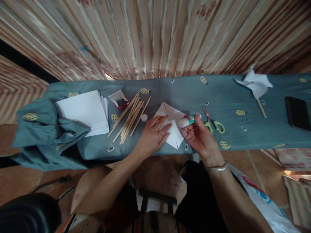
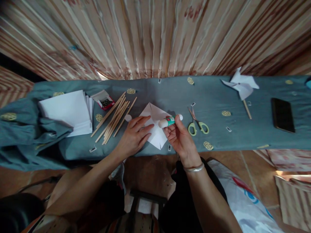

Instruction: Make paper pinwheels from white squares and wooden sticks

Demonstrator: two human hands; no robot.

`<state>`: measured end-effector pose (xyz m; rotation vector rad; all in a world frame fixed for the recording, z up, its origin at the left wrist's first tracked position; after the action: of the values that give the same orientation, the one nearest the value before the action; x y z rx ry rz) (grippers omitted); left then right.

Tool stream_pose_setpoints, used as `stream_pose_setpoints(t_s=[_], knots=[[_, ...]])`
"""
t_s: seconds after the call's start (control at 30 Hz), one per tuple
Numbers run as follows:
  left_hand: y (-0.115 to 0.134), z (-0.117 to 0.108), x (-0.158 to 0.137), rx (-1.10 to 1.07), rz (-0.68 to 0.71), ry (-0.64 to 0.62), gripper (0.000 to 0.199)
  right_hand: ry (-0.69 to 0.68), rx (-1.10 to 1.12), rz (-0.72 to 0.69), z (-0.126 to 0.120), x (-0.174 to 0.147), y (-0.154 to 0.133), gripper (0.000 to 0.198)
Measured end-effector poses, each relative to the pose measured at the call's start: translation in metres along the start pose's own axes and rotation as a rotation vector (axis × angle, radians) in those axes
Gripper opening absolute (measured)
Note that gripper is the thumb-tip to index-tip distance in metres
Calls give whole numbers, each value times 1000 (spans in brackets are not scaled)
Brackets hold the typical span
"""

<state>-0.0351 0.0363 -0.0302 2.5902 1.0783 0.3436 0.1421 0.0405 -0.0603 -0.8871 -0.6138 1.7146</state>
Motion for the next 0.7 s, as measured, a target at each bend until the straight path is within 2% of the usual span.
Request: stream_pose_setpoints(t_s=[0.13,0.23,0.33,0.47,0.7], knots=[[8,24,1,-36,-65,-139,58,105,-259,-140,2,-3,-13,32],[9,29,1,-54,-71,-196,58,173,-631,-279,9,-6,-29,31],[8,29,1,-58,-70,-193,57,178,-864,-322,16,-3,-36,34],[8,30,1,-69,-61,-175,57,176,-949,-327,17,6,-35,34],[8,31,1,-83,-58,-172,55,30,-1022,-274,12,18,-18,35]])
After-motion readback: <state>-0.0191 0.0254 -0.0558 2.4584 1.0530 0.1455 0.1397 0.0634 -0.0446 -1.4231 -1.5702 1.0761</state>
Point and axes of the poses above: each hand's wrist, its own x-axis towards the middle knuckle, its own z-axis out of the palm, y = z × x, the point moved 5 cm from there along x, towards the middle knuckle, and after that the axes turned 15 degrees about -y, right-handed, at the moved point
